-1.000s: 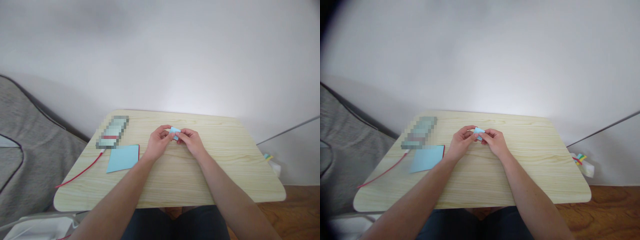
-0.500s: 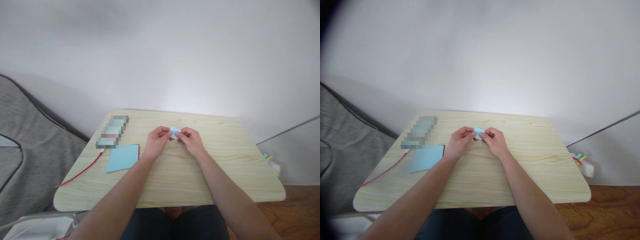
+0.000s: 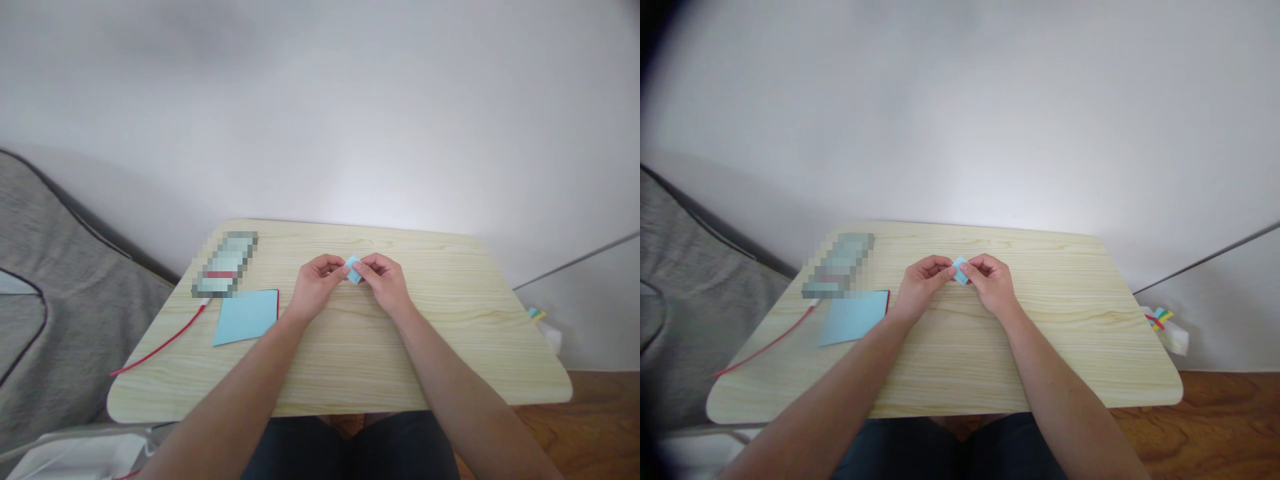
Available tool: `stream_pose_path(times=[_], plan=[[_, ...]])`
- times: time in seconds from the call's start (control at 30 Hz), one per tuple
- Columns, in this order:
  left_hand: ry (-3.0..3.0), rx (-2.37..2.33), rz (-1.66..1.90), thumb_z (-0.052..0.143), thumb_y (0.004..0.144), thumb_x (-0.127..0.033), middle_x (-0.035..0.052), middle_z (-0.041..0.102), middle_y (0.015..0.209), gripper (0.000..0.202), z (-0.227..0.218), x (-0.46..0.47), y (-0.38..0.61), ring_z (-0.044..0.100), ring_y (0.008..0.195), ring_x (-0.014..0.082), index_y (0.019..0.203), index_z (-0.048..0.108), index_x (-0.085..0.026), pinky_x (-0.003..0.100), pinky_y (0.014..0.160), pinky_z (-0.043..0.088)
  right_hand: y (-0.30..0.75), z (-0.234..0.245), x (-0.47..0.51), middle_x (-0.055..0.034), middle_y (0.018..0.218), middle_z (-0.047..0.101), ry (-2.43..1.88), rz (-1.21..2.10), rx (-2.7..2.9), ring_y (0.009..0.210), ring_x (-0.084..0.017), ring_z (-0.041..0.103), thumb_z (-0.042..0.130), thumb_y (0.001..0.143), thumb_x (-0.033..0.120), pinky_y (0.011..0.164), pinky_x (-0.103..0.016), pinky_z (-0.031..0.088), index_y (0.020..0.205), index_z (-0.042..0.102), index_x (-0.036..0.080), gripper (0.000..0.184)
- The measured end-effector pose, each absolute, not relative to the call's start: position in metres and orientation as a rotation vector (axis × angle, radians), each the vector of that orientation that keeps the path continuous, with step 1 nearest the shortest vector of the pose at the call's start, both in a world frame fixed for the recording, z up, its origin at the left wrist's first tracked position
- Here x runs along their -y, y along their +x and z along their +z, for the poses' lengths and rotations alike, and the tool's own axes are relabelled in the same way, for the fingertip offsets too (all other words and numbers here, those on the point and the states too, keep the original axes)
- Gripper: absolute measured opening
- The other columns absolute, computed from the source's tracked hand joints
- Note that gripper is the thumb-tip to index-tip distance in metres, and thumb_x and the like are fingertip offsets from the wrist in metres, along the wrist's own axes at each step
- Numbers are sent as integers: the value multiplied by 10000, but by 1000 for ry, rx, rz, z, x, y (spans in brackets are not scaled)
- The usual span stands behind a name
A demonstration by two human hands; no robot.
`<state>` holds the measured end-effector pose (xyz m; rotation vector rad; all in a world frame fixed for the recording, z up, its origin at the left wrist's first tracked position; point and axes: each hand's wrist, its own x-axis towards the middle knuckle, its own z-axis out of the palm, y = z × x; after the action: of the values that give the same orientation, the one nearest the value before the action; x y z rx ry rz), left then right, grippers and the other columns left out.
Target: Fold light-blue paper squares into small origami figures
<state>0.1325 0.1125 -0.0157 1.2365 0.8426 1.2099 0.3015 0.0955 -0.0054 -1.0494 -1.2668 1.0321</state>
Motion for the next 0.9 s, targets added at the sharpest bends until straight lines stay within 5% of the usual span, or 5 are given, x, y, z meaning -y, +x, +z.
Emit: stream_pose_path(times=[0.5, 0.9], plan=[[1386, -848, 1169, 700, 855, -354, 39, 728, 859, 211, -12, -108, 136, 662, 813, 166, 937, 689, -160, 276, 772, 490, 304, -8, -97, -19, 710, 729, -1073, 1032, 1220, 624, -158, 645, 818, 765, 403, 623, -290, 524, 808, 744, 202, 218], [1183, -781, 1122, 812, 740, -333, 27, 745, 811, 255, -9, -108, 135, 664, 742, 149, 890, 696, -162, 277, 748, 496, 304, -7, -98, -16, 681, 727, -1078, 1061, 1262, 617, -162, 639, 788, 788, 419, 619, -292, 517, 763, 749, 211, 214]])
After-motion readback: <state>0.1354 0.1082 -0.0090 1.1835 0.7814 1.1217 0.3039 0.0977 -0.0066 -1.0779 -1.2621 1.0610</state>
